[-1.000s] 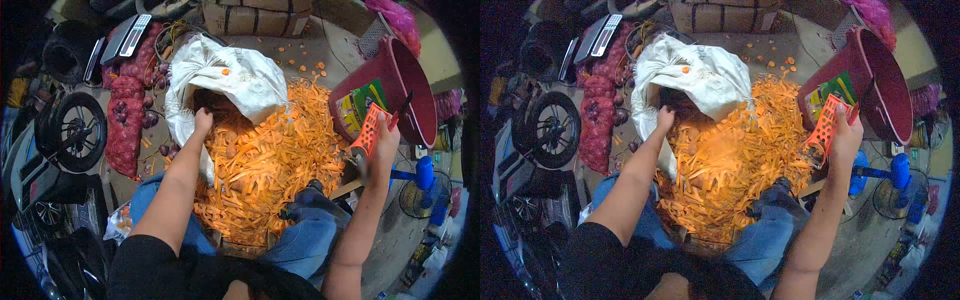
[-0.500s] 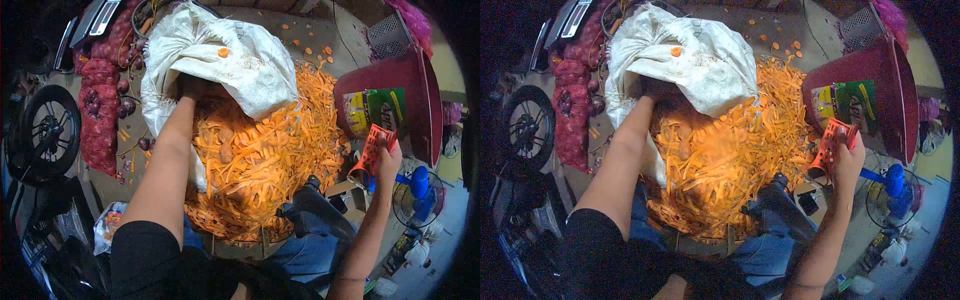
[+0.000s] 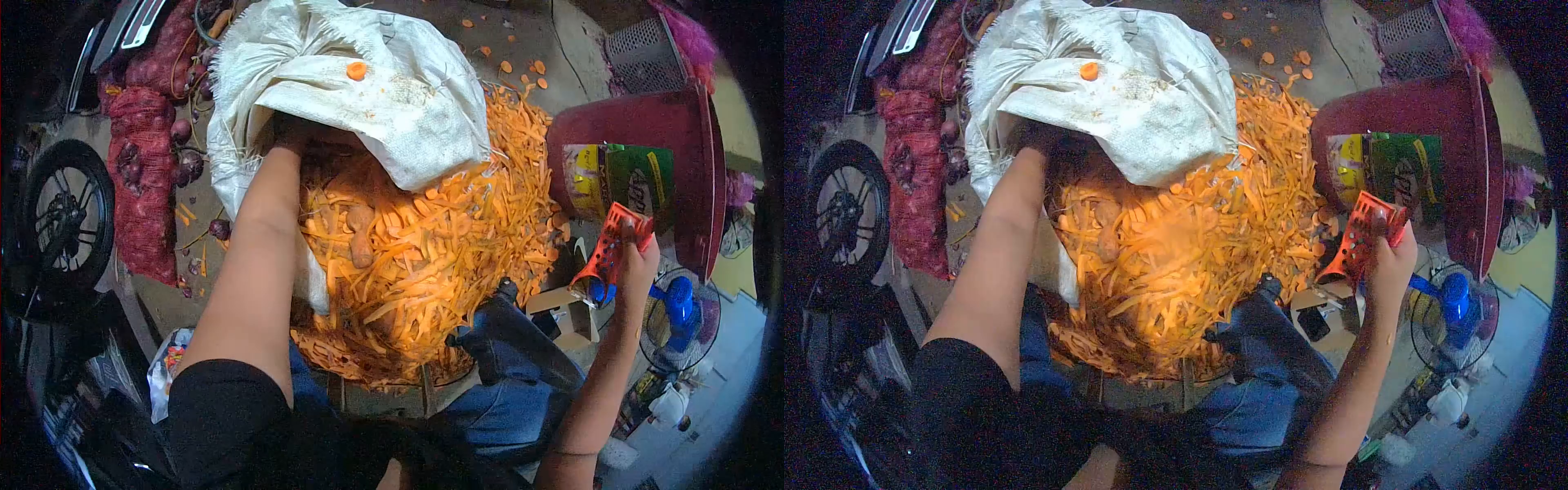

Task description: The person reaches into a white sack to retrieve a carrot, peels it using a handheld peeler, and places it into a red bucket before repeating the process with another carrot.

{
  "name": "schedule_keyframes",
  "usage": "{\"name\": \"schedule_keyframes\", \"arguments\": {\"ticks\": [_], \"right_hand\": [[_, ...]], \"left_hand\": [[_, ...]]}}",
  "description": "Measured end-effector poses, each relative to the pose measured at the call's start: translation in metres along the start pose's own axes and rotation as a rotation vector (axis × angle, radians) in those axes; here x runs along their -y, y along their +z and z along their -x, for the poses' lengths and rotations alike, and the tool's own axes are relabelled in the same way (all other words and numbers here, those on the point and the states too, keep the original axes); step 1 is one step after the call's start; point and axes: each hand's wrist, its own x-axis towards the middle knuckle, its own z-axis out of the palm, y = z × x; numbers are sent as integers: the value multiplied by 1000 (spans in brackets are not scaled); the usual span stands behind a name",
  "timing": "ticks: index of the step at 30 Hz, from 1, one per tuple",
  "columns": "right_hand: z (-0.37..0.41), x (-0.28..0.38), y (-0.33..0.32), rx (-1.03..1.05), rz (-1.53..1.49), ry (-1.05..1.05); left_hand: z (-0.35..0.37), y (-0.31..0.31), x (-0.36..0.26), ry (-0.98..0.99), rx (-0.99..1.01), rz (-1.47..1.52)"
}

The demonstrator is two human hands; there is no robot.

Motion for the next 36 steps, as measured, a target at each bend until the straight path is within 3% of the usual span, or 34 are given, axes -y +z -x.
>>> {"name": "schedule_keyframes", "arguments": {"ticks": [10,16,18,23,27,28,33,35,36], "right_hand": [[-4,1,-3,46,45,75],[-3,1,4,-15,74,-51],[-1,5,1,13,94,23],[7,2,-4,26,-44,-9],[19,7,-14,28,-53,-57],[22,4,-16,13,-17,-192],[39,-6,-26,-5,0,-215],[41,-1,-30,0,75,-154],[40,-2,-31,13,93,-139]], "left_hand": [[-6,-1,3,9,28,-19],[-9,-4,5,23,35,-21],[-8,-9,5,34,35,-19],[-4,-31,-2,90,28,-3],[12,-65,-4,184,8,9],[19,-69,-6,202,-1,1],[51,-67,-13,268,-145,-104],[93,-112,-51,127,-2,-79],[86,-94,-48,213,-169,-177]]}}
